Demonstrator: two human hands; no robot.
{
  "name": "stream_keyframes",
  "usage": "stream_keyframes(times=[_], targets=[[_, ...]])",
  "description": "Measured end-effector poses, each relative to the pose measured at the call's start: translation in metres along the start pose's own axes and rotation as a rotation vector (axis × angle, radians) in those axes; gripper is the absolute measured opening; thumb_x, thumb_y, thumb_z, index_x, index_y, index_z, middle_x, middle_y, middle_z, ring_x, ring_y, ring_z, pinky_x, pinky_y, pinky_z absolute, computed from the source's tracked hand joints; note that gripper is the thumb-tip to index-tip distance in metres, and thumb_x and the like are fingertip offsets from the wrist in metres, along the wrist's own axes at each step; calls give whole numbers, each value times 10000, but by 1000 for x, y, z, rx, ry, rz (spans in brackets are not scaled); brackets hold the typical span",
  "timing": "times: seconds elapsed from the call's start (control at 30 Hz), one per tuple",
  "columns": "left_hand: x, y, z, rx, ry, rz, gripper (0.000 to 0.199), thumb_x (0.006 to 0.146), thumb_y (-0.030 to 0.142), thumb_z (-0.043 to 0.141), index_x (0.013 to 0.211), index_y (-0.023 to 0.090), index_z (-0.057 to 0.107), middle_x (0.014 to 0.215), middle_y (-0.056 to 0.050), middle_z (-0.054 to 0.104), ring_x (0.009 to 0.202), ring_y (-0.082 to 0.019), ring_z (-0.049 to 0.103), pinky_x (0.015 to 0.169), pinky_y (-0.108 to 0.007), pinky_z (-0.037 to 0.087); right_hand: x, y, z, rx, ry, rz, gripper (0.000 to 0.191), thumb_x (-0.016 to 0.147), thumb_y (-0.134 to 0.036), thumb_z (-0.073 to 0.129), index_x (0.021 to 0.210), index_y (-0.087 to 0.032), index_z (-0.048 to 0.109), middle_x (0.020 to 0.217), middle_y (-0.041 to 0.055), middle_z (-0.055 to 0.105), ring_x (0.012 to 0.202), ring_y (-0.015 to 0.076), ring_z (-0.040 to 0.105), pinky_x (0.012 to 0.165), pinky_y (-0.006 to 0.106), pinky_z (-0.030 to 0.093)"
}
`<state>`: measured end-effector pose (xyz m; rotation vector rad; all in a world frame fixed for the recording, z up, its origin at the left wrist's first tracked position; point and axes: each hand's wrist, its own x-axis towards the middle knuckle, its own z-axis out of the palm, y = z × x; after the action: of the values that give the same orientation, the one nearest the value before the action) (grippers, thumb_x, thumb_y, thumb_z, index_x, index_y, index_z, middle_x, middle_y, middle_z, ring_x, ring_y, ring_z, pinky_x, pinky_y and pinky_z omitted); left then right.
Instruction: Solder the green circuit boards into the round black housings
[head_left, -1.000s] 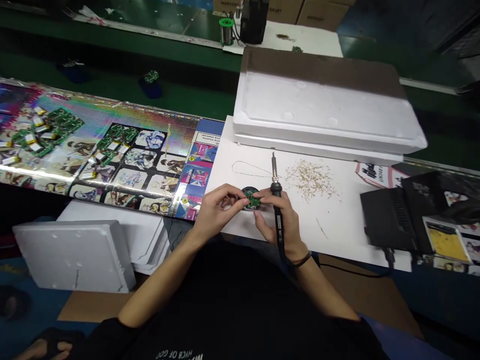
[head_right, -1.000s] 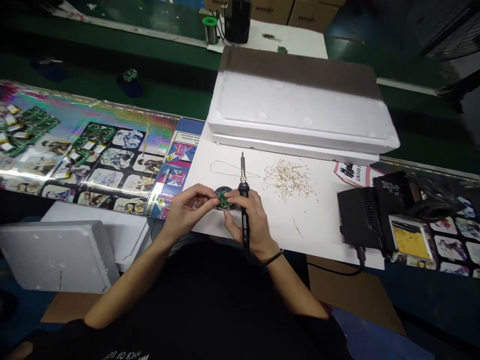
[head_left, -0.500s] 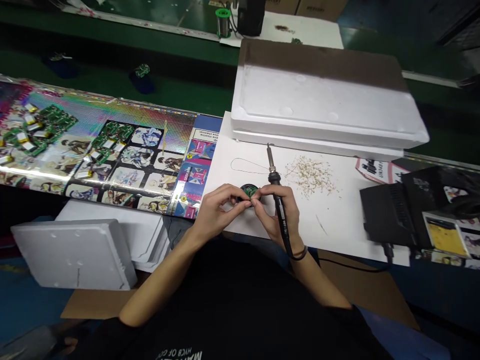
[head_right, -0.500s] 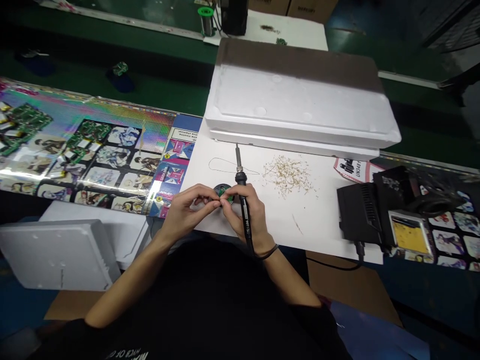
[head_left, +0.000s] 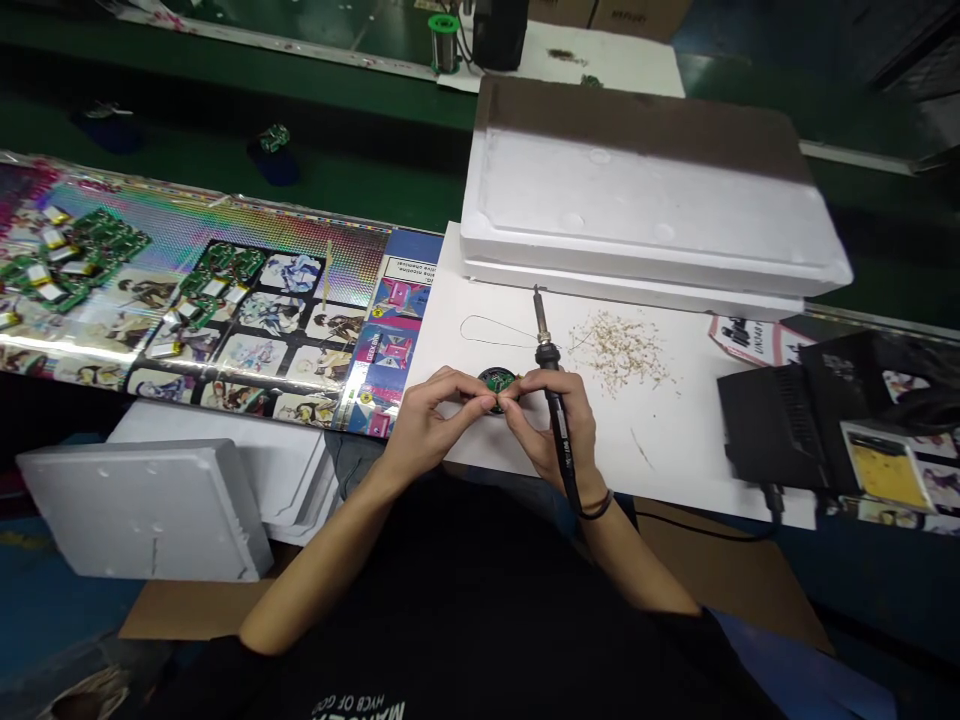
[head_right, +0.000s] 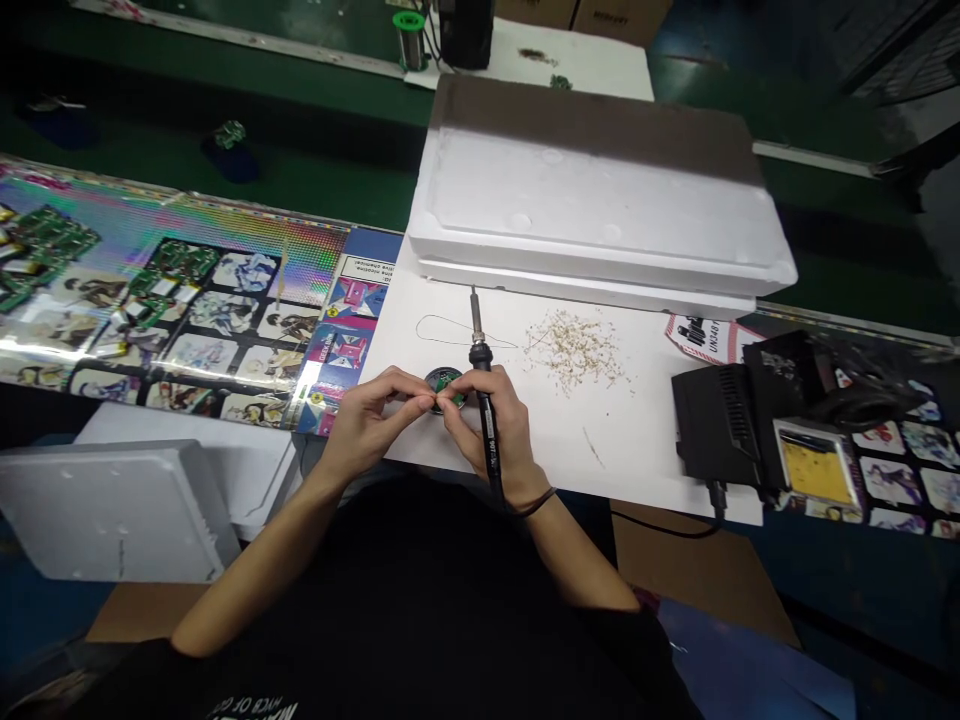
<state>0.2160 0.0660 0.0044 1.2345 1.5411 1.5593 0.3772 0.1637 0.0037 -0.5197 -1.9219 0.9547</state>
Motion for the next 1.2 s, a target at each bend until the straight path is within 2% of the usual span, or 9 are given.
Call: stream_keyframes(times=[0.2,0.4,0.5,0.67,0.77,0.87,0.93,1.03,1.2], targets=[[-2,-2,6,-142,29,-117,149,976,340,777,965,194,756,954,-32,747,922,-166,685,858,-292,508,2,-4,3,-61,8,-44,310,939,-111,740,1142,-288,588,972,-14,704,896,191,702,839,390,593],[0,0,5,-102,29,-110,117,967,302,769,946,191,741,942,-27,726,897,-167,649,849,-307,472,1,1,3,-70,-58,-74,337,939,-89,701,1176,-285,563,998,3,686,879,193,696,826,386,578],[4,2,2,-3,14,-38,68,987,254,734,964,189,732,948,-26,709,890,-157,640,836,-298,489,3,4,0,-74,-100,-85,335,943,-82,689,1185,-278,565,993,9,700,892,195,680,827,377,568],[11,-5,-3,262,49,251,31,979,164,727,962,185,712,1006,-46,724,993,-177,662,889,-321,516,3,2,-17,-81,-72,-65,267,955,-110,689,1161,-265,619,1004,14,702,899,185,679,832,354,567],[16,-12,-5,333,-17,363,63,970,134,737,986,181,699,1030,-53,750,1041,-191,681,930,-343,516,3,-2,-32,91,-37,24,205,1059,-267,604,1259,-277,646,901,6,692,800,179,674,769,352,562],[19,-16,-5,365,-77,424,95,965,101,721,971,179,666,1011,-46,757,993,-186,670,900,-346,511,6,-4,-48,279,39,110,366,1049,-439,624,1391,-317,580,809,-12,639,685,180,593,605,315,479],[20,-18,-4,371,-94,447,111,959,89,712,957,180,649,1008,-45,755,970,-183,654,888,-345,510,9,-4,-59,292,54,165,364,1005,-426,694,1341,-308,616,845,-2,653,673,169,581,577,296,455],[20,-19,-4,372,-93,466,125,949,74,701,943,181,636,970,-37,746,933,-174,638,861,-331,508,11,-1,-74,168,27,221,219,966,-344,761,1158,-240,750,881,36,716,652,154,624,545,280,463],[19,-18,-3,364,-83,465,154,916,33,681,920,177,625,940,-37,736,910,-172,630,845,-325,505,10,-2,-81,-55,127,139,102,930,-309,803,994,-233,825,823,35,758,604,149,641,490,271,439]])
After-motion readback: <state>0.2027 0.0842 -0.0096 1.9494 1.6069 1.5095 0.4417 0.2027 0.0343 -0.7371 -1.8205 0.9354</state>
